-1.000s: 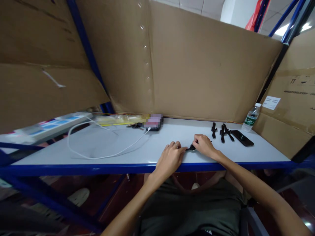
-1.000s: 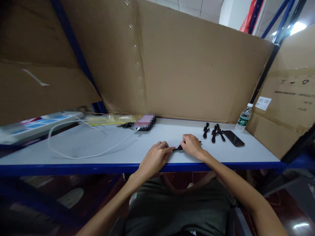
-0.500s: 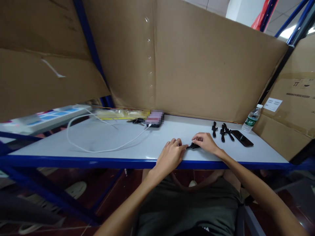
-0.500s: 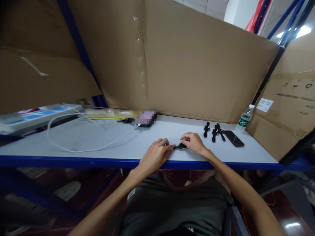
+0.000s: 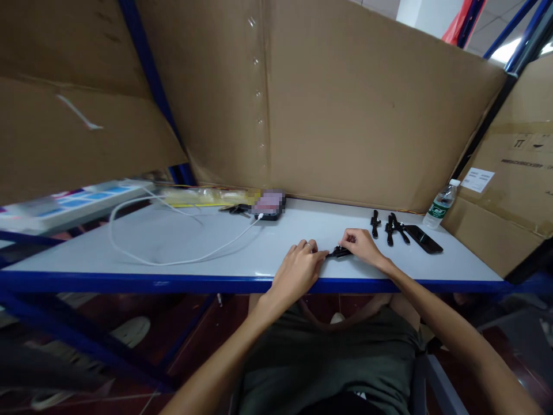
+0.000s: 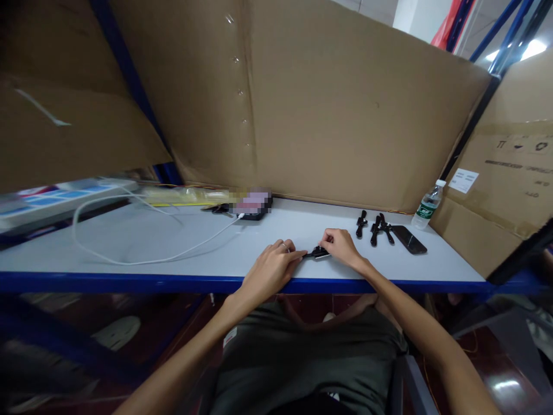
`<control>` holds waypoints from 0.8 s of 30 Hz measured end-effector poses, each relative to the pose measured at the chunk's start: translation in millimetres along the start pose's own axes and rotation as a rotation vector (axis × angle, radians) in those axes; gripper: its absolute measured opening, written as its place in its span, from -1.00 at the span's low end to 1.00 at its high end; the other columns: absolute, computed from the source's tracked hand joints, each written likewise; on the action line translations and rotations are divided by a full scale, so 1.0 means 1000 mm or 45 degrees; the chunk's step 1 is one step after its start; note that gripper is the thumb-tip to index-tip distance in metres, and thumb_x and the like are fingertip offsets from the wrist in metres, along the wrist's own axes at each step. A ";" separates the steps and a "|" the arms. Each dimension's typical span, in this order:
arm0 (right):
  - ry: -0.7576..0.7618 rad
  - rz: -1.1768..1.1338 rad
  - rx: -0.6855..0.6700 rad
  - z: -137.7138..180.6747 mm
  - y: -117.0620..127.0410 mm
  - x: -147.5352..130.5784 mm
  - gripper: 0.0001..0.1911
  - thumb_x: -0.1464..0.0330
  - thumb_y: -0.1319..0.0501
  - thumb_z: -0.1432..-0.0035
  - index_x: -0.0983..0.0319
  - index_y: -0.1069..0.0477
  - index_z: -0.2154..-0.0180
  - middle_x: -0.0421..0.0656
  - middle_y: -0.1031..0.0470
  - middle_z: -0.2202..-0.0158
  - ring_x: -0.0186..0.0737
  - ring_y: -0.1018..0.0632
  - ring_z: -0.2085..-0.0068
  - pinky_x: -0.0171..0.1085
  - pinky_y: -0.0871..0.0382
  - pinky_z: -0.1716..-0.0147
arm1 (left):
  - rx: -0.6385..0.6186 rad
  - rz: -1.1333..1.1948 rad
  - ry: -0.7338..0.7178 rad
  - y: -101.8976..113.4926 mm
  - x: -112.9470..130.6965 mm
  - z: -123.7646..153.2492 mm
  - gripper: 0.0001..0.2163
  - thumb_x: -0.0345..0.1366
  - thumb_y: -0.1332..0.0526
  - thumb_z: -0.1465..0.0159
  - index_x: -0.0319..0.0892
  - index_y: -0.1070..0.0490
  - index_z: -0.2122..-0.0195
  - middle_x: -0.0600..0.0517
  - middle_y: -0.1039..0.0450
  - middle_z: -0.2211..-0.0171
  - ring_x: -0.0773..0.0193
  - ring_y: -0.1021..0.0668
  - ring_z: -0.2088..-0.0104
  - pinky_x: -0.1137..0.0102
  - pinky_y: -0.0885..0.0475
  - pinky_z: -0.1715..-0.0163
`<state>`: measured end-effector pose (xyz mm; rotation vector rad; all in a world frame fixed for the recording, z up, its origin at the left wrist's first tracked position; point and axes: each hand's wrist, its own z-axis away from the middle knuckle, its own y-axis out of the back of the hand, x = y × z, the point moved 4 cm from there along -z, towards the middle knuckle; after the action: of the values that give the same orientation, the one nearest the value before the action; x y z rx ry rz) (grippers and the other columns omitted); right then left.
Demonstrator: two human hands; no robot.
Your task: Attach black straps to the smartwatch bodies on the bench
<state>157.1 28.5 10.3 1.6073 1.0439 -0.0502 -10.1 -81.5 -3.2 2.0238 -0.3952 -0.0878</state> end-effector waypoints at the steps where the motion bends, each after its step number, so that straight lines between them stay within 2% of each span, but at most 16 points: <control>1: 0.031 0.104 0.044 0.003 -0.001 -0.004 -0.80 0.37 -0.28 -0.19 0.21 -0.43 0.49 -0.19 -0.49 0.47 -0.24 -0.41 0.37 -0.28 -0.21 0.29 | 0.002 0.001 0.000 0.000 0.000 0.000 -0.70 -0.40 -0.12 -0.44 -0.07 -0.61 -0.05 -0.12 -0.50 0.16 0.04 -0.49 0.12 0.19 -0.41 0.14; 4: 0.155 0.412 0.145 0.010 -0.005 -0.018 -0.77 0.44 -0.19 -0.23 0.19 -0.39 0.49 -0.11 -0.50 0.42 -0.14 -0.41 0.28 -0.22 -0.22 0.20 | 0.010 0.021 0.001 0.000 0.000 0.000 -0.70 -0.40 -0.13 -0.43 -0.06 -0.62 -0.05 -0.11 -0.50 0.16 0.05 -0.50 0.11 0.20 -0.42 0.12; 7: 0.170 0.511 0.102 0.012 -0.009 -0.023 -0.76 0.48 -0.16 -0.23 0.18 -0.38 0.49 -0.10 -0.47 0.44 -0.11 -0.39 0.29 -0.20 -0.22 0.17 | 0.030 0.039 -0.001 -0.002 -0.002 0.001 -0.70 -0.40 -0.13 -0.43 -0.05 -0.62 -0.03 -0.11 -0.49 0.17 0.04 -0.50 0.12 0.19 -0.42 0.11; 10: 0.125 0.403 0.129 0.011 -0.007 -0.020 -0.77 0.44 -0.17 -0.27 0.18 -0.41 0.46 -0.12 -0.47 0.43 -0.13 -0.41 0.29 -0.22 -0.22 0.18 | 0.041 0.030 -0.016 -0.003 -0.004 0.002 -0.69 -0.39 -0.12 -0.43 -0.03 -0.62 -0.03 -0.11 -0.49 0.17 0.05 -0.49 0.11 0.20 -0.42 0.11; 13: 0.159 0.224 0.199 0.010 -0.004 -0.016 -0.82 0.41 -0.18 -0.31 0.19 -0.51 0.35 -0.14 -0.50 0.37 -0.17 -0.45 0.25 -0.25 -0.24 0.17 | 0.033 0.005 -0.027 -0.003 -0.004 0.002 -0.69 -0.37 -0.12 -0.44 -0.04 -0.60 -0.08 -0.11 -0.50 0.15 0.04 -0.49 0.10 0.20 -0.42 0.11; 16: 0.183 0.102 0.144 0.008 -0.006 -0.011 -0.88 0.40 -0.26 -0.28 0.18 -0.58 0.30 -0.16 -0.52 0.38 -0.20 -0.46 0.28 -0.25 -0.27 0.15 | 0.016 -0.006 -0.020 -0.003 -0.003 0.001 -0.69 -0.37 -0.11 -0.44 -0.06 -0.61 -0.07 -0.11 -0.50 0.16 0.04 -0.49 0.11 0.19 -0.43 0.11; 20: 0.099 -0.019 0.072 0.004 -0.009 -0.005 -0.89 0.41 -0.30 -0.21 0.20 -0.62 0.35 -0.15 -0.58 0.38 -0.22 -0.48 0.32 -0.25 -0.30 0.18 | 0.010 0.006 -0.033 -0.003 -0.002 0.001 -0.69 -0.38 -0.12 -0.44 -0.07 -0.62 -0.06 -0.11 -0.50 0.17 0.05 -0.49 0.12 0.20 -0.43 0.12; 24: 0.020 -0.104 0.090 0.003 -0.008 -0.002 -0.89 0.42 -0.29 -0.15 0.21 -0.59 0.41 -0.18 -0.58 0.44 -0.23 -0.49 0.34 -0.29 -0.30 0.24 | 0.032 0.010 -0.020 -0.002 -0.002 0.002 -0.69 -0.36 -0.11 -0.45 -0.06 -0.61 -0.07 -0.12 -0.50 0.15 0.05 -0.49 0.11 0.20 -0.43 0.11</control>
<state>152.8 24.4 4.4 1.6301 1.1308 -0.1304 -12.5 -81.7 -6.1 2.0471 -0.4164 -0.0945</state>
